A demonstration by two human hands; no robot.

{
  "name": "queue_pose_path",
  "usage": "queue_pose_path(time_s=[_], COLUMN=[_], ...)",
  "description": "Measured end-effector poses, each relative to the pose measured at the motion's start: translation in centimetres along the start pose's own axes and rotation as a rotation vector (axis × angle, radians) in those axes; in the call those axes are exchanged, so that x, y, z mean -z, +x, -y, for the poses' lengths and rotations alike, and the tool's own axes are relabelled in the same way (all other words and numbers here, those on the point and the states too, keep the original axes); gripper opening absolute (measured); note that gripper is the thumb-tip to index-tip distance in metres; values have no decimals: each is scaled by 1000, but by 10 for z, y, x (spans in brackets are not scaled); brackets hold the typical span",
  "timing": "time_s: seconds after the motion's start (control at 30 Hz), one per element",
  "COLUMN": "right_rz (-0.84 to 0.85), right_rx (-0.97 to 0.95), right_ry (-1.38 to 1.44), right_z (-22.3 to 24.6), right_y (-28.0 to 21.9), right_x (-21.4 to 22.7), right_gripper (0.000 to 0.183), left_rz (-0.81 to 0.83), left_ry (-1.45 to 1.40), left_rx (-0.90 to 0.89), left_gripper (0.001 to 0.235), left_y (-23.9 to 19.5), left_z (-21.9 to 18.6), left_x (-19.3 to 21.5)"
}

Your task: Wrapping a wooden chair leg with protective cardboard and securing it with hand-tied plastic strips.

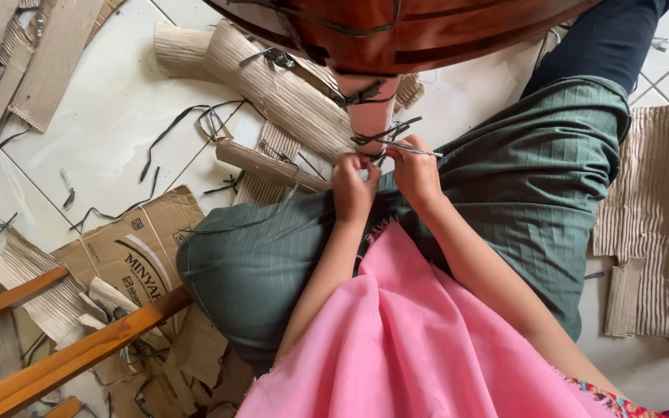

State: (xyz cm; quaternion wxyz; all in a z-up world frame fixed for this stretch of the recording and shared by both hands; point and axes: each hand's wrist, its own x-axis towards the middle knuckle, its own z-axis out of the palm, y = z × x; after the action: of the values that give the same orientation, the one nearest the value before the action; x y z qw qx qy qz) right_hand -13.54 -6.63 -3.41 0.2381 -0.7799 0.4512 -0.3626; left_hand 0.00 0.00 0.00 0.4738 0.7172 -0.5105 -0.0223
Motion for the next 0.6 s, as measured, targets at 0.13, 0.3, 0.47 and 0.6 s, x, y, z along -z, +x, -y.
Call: queue_pose_path(time_s=[0.13,0.3,0.47,0.6], right_rz=[-4,12,72,47], right_rx=[21,3,-77,36], right_ry=[-2,19,143,397], right_z=[-2,-11,15,66], right_y=[4,8,30,48], right_x=[2,-4,28,51], right_gripper=[12,10,15,65], left_rz=[8,5,117,143], left_ry=[-25,30,-153,-271], left_rx=[123,174,294,219], left_gripper=[28,28,33,36], left_y=[1,-1,8,15], left_z=[-5,1,14,1], left_x=[5,1,19,29])
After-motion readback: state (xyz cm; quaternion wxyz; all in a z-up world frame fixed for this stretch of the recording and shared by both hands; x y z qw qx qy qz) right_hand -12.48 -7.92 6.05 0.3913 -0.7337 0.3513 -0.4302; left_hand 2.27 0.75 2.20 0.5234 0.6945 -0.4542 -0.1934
